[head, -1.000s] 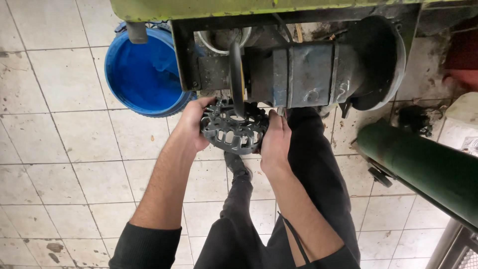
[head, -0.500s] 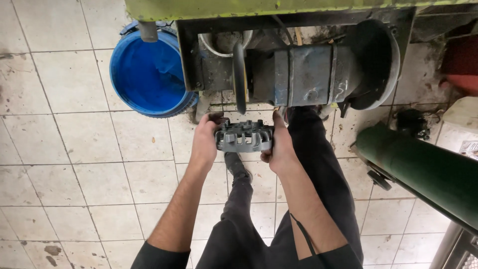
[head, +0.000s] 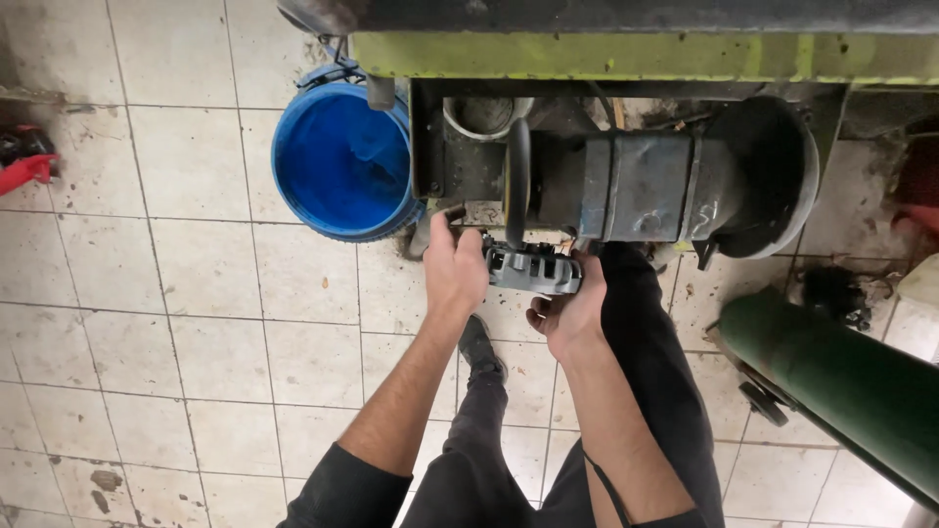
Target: Using a bench grinder to clean and polish a metal component, likely an alternator housing.
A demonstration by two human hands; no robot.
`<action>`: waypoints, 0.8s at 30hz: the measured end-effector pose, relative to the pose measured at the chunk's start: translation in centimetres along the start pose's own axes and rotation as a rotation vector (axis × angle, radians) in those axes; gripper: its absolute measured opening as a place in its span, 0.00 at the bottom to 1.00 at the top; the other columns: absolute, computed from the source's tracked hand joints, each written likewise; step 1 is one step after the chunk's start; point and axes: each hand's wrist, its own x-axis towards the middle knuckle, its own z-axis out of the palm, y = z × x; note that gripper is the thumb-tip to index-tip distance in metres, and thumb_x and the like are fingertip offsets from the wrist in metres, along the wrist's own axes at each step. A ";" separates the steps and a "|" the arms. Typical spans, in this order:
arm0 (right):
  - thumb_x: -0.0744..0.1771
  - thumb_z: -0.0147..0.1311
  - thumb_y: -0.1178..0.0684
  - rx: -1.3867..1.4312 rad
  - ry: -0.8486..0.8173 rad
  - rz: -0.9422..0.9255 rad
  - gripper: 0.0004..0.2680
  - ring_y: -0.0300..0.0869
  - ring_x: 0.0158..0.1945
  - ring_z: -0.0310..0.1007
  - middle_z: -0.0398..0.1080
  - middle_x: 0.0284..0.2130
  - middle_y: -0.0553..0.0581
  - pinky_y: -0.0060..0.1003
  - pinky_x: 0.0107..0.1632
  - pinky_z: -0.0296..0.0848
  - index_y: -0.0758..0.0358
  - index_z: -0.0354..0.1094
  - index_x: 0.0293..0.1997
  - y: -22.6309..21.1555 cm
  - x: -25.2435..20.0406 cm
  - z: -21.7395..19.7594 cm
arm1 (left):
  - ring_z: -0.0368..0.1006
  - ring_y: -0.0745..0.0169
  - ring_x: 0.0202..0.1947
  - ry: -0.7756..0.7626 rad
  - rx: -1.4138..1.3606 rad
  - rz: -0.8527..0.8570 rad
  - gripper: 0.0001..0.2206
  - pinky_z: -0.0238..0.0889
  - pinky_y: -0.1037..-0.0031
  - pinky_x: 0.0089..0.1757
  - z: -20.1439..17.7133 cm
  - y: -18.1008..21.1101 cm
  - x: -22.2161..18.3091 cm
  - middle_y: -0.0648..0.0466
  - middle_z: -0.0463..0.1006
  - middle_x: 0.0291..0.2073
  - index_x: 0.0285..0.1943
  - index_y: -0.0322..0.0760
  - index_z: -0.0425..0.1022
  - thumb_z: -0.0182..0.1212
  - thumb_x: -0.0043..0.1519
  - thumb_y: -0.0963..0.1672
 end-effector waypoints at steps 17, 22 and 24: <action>0.66 0.38 0.36 -0.048 0.000 -0.079 0.13 0.40 0.25 0.59 0.66 0.24 0.49 0.44 0.35 0.63 0.49 0.66 0.36 -1.7 -0.9 0.6 | 0.77 0.55 0.35 -0.088 0.049 -0.056 0.15 0.68 0.65 0.42 -0.2 1.4 0.1 0.45 0.81 0.35 0.52 0.32 0.72 0.48 0.60 0.43; 0.66 0.39 0.35 -0.084 -0.013 -0.083 0.14 0.39 0.24 0.59 0.65 0.23 0.48 0.42 0.34 0.64 0.50 0.66 0.35 -1.2 0.2 0.1 | 0.76 0.58 0.35 -0.076 0.017 -0.049 0.14 0.69 0.67 0.41 -0.1 0.7 0.5 0.47 0.81 0.35 0.52 0.32 0.72 0.48 0.60 0.43; 0.66 0.39 0.36 -0.100 0.004 -0.082 0.14 0.38 0.24 0.59 0.65 0.22 0.48 0.42 0.33 0.64 0.50 0.66 0.35 -0.8 0.4 -0.1 | 0.75 0.59 0.35 -0.085 0.017 -0.071 0.14 0.69 0.68 0.40 -0.2 0.6 0.6 0.48 0.81 0.35 0.53 0.32 0.71 0.47 0.60 0.43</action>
